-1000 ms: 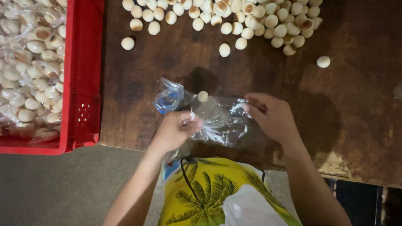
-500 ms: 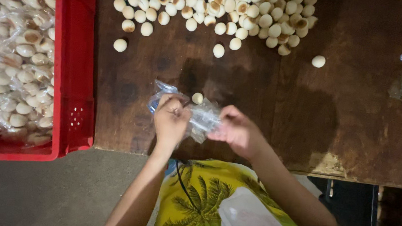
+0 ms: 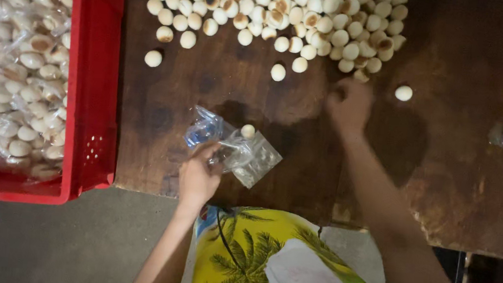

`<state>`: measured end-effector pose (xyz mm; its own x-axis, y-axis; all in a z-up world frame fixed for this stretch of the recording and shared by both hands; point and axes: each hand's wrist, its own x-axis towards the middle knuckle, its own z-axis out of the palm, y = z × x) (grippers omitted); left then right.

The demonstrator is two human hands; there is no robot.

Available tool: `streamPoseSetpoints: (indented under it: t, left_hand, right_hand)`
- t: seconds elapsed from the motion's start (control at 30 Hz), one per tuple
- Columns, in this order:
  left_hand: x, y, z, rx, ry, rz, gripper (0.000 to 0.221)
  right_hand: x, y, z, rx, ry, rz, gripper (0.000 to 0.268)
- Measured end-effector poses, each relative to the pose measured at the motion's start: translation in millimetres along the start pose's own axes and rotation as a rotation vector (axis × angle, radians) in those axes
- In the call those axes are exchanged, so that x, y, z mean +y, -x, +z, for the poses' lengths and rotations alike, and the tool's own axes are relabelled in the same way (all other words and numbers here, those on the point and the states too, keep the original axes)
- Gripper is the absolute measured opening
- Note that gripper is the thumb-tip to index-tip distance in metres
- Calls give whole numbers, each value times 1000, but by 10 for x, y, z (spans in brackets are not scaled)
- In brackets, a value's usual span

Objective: The person separates plastic bags and packs small bread rolls from the table into the bags by hand.

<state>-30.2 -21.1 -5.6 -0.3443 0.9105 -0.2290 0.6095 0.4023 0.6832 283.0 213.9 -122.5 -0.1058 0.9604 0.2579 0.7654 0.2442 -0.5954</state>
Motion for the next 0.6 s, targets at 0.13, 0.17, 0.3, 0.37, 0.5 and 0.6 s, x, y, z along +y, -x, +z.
streamPoseSetpoints:
  t: [0.13, 0.17, 0.3, 0.37, 0.5, 0.6]
  left_hand:
    - [28, 43, 3, 8, 59, -42, 51]
    - [12, 54, 22, 11, 59, -43, 51]
    - [-81, 27, 116, 36, 55, 91, 49]
    - [-87, 1, 128, 26, 31, 149, 49]
    - [61, -14, 36, -26, 38, 116, 49]
    - [132, -42, 18, -58, 87, 113, 51]
  right_hand:
    - [674, -566, 196, -61, 440, 190, 70]
    - [776, -611, 277, -57, 435, 230, 64]
    - [1017, -745, 464, -113, 461, 175, 59]
    - [1025, -715, 481, -76, 412, 199, 55]
    - [836, -617, 295, 54, 189, 245, 48]
    - [558, -506, 55, 66, -260, 433, 46]
